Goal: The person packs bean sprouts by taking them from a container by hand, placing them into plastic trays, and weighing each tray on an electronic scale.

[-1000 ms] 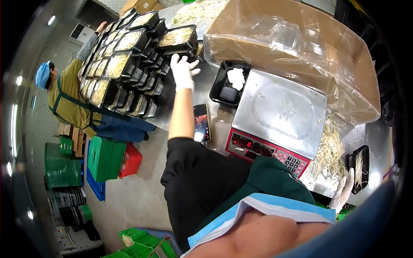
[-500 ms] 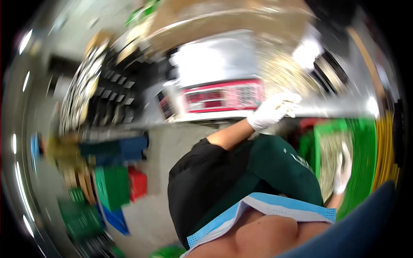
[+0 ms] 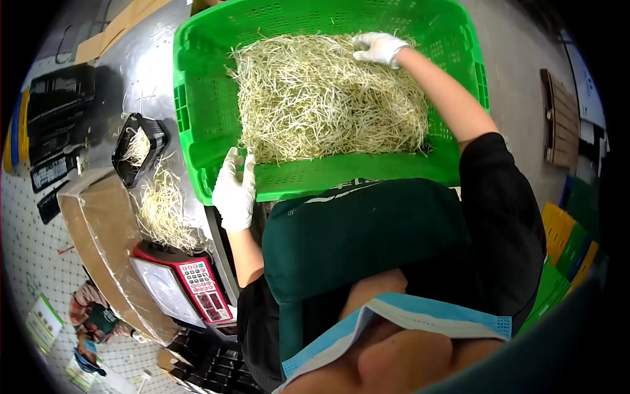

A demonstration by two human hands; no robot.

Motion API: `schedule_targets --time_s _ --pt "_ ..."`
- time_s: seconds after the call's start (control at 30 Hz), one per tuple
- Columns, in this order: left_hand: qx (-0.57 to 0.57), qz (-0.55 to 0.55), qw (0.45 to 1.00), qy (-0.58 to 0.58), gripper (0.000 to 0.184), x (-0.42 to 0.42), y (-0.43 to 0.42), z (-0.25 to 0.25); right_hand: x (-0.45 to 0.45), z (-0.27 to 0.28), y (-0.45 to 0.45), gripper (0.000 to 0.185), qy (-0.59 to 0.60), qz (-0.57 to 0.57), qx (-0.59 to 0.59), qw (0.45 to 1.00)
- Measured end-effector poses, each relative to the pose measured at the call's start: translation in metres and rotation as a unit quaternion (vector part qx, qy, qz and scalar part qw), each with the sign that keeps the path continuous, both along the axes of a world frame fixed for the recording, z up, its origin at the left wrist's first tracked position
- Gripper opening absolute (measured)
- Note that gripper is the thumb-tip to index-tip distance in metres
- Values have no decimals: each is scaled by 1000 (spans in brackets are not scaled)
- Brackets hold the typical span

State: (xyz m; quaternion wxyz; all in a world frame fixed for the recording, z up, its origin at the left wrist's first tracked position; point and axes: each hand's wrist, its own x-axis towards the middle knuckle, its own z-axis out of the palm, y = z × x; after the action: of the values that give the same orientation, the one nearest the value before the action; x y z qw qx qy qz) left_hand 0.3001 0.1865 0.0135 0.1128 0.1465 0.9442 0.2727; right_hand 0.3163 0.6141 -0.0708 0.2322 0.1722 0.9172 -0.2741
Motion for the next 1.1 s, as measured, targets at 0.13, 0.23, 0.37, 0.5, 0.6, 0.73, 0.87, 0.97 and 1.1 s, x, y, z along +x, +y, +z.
schedule_targets --time_s 0.13,0.23,0.37,0.5,0.6,0.73,0.87,0.97,1.1 --pt "-38 -42 996 -64 51 -6 -10 5 40 -41 -57 95 -120 23 10 992" --pt "-66 -76 993 -60 52 -6 5 14 90 -35 -58 109 -159 175 71 969" --pt "-82 -83 992 -56 50 -7 13 16 134 -21 -97 113 -175 181 139 958" --pt "-67 -87 994 -22 48 0 11 9 137 -26 -127 108 -159 118 175 964" --pt "-61 -92 994 4 46 -2 10 8 122 -18 -126 102 -130 147 226 954" --pt "-45 -85 994 45 45 2 12 12 110 -21 -121 87 -202 215 79 952" --pt "-65 -60 996 25 42 -2 11 10 118 -50 -153 71 -112 169 106 973" --pt "0 -58 997 53 37 1 10 18 123 -55 -152 66 -67 189 130 971" --pt "40 -35 998 37 35 1 13 14 108 -52 -125 62 -65 199 80 975"
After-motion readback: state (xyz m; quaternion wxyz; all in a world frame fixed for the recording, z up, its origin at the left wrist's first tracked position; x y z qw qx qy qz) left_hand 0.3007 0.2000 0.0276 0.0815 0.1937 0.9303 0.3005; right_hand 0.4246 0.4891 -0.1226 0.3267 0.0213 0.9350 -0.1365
